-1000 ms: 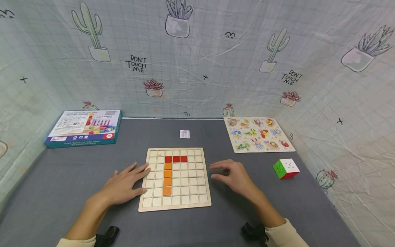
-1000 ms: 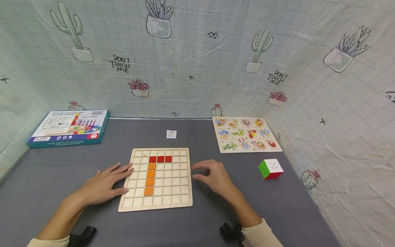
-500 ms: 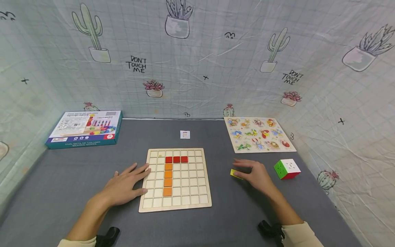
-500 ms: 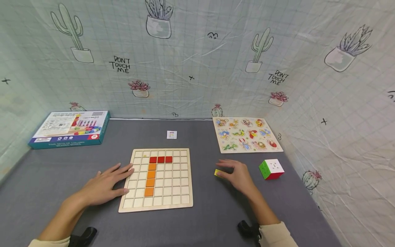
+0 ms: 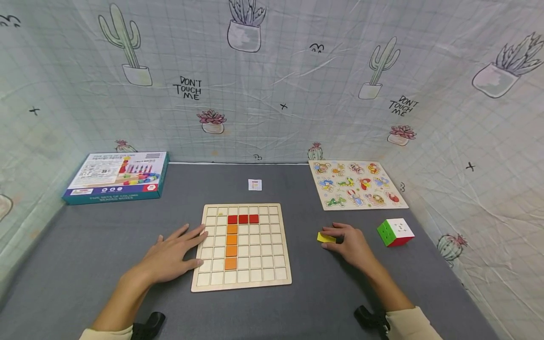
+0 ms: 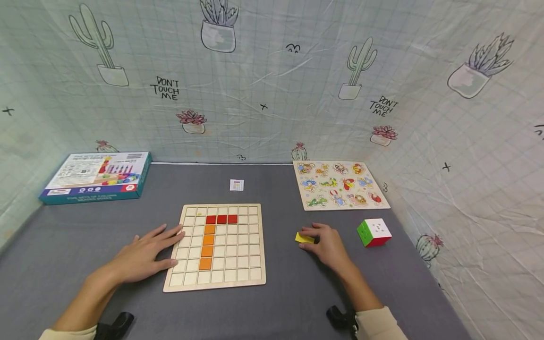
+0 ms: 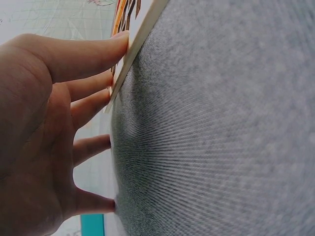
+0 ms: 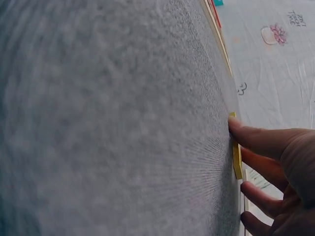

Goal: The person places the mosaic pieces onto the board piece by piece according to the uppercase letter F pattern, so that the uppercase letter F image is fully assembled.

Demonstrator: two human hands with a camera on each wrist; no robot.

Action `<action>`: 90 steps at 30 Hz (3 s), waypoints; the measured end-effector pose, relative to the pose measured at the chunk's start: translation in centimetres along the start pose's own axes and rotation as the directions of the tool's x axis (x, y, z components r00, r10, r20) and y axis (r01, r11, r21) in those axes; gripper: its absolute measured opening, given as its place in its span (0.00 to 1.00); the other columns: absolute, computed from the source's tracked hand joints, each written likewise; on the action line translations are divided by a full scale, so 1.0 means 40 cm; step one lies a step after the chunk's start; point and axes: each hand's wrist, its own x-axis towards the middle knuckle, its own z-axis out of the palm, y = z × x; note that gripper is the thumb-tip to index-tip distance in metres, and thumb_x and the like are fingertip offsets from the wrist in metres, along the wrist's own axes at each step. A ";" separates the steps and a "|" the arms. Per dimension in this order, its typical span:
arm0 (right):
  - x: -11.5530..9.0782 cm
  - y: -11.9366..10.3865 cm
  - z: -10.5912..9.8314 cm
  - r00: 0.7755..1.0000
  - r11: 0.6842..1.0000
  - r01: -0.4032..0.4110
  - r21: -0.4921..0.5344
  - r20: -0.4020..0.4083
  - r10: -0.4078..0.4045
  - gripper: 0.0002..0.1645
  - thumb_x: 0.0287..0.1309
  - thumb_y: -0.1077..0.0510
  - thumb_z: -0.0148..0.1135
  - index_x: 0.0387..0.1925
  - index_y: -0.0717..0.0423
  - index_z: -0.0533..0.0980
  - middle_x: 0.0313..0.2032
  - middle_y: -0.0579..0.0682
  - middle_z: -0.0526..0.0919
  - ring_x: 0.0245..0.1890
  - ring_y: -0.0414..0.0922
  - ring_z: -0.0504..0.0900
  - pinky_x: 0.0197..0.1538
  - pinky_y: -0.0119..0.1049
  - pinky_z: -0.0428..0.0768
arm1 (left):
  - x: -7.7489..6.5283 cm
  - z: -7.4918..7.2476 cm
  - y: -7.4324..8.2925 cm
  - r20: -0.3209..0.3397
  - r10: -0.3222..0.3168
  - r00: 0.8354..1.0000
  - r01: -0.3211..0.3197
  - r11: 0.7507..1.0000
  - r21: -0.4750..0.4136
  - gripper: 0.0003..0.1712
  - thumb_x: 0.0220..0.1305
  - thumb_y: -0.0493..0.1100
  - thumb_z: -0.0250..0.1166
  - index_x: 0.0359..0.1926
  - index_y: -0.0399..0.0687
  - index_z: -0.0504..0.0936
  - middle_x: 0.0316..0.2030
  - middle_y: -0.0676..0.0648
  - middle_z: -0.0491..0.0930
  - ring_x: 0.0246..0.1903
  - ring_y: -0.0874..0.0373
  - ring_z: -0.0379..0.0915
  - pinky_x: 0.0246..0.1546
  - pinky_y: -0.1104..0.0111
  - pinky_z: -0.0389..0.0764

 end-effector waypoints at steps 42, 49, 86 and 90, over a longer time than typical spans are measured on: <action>0.063 -0.173 0.043 0.990 0.986 0.137 0.090 0.002 -0.138 0.11 0.56 0.63 0.74 0.43 0.59 0.89 0.47 0.52 0.90 0.44 0.46 0.90 0.43 0.31 0.87 | 0.002 -0.002 0.000 0.010 -0.012 1.000 0.012 1.000 0.014 0.43 0.63 0.62 0.68 0.76 0.59 0.68 0.78 0.47 0.62 0.77 0.32 0.52 0.62 0.18 0.50; 0.081 -0.235 0.093 0.986 0.977 0.144 0.157 0.057 -0.154 0.12 0.57 0.60 0.74 0.44 0.58 0.89 0.48 0.53 0.90 0.47 0.48 0.89 0.45 0.29 0.86 | 0.003 -0.003 0.001 0.011 -0.018 1.000 0.018 1.000 0.011 0.43 0.63 0.62 0.68 0.76 0.59 0.68 0.78 0.47 0.62 0.77 0.32 0.52 0.62 0.18 0.50; 0.147 -0.394 0.238 0.977 0.957 0.159 0.242 0.104 -0.188 0.12 0.55 0.61 0.76 0.42 0.57 0.89 0.43 0.50 0.92 0.37 0.39 0.87 0.41 0.24 0.82 | 0.007 -0.002 0.000 0.007 -0.012 1.000 0.012 1.000 0.024 0.44 0.62 0.63 0.69 0.76 0.59 0.68 0.78 0.47 0.62 0.77 0.31 0.52 0.61 0.18 0.51; 0.148 -0.394 0.242 0.978 0.963 0.159 0.218 0.102 -0.184 0.11 0.54 0.60 0.77 0.42 0.56 0.89 0.40 0.49 0.92 0.34 0.36 0.84 0.39 0.23 0.81 | 0.007 -0.003 0.000 0.011 -0.013 1.000 0.012 1.000 0.026 0.44 0.62 0.63 0.69 0.75 0.58 0.68 0.78 0.47 0.62 0.77 0.31 0.52 0.61 0.17 0.51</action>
